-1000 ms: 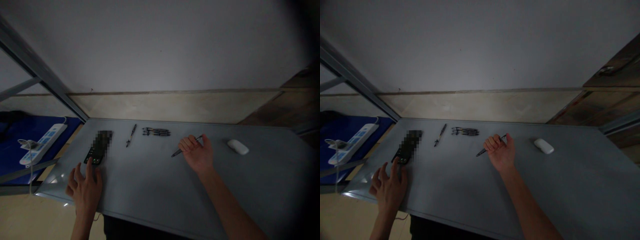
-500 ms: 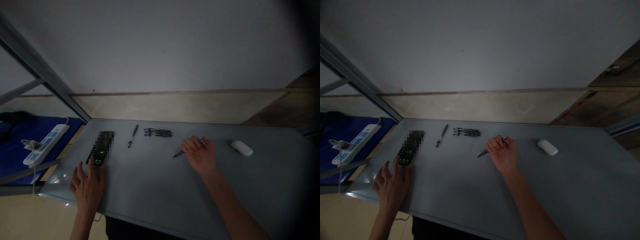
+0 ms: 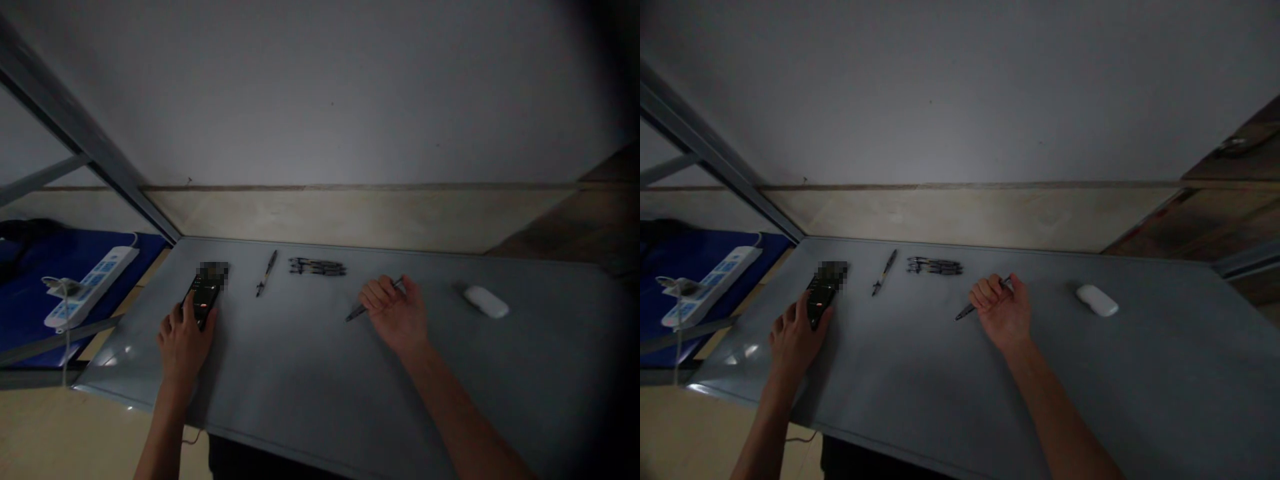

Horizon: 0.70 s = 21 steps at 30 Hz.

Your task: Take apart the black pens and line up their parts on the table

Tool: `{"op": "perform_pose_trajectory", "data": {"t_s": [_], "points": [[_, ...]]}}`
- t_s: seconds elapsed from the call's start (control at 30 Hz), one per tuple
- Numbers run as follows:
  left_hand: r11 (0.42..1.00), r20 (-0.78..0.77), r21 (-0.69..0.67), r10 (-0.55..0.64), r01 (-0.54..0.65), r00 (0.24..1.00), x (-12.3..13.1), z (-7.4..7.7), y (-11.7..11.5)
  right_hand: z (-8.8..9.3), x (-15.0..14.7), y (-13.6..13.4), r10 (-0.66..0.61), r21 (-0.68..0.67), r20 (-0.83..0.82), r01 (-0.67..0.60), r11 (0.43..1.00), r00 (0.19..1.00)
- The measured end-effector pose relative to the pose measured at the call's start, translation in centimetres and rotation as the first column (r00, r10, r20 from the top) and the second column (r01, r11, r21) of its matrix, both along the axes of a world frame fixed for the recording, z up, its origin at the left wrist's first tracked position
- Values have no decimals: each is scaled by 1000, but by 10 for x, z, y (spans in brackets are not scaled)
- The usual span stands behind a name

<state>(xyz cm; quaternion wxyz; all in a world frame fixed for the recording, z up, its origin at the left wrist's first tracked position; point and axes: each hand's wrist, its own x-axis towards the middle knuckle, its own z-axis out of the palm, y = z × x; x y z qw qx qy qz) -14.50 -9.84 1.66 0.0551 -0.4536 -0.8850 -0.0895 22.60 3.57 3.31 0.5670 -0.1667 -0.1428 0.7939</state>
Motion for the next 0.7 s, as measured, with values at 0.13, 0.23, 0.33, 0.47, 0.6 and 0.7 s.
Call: {"op": "perform_pose_trajectory", "data": {"t_s": [0.13,0.23,0.33,0.47,0.6,0.7], "points": [[1000,7,-5,15,-15,1000,-3,3,9,-4,0,2,41,-2,-3,-41,999,999],[1000,22,-20,-19,20,1000,-7,5,19,-6,0,3,36,6,-24,-36,999,999],[998,27,-37,-58,59,998,-11,9,31,-7,1,3,36,-2,-27,-36,999,999],[993,45,-69,-91,94,995,-13,15,46,-9,1,2,64,-13,-12,-64,998,998],[988,39,-97,-119,122,992,-8,17,53,-10,1,2,56,-10,0,-56,998,998],[988,19,-97,-123,124,992,-5,13,53,-10,1,2,57,0,6,-57,998,998]]}}
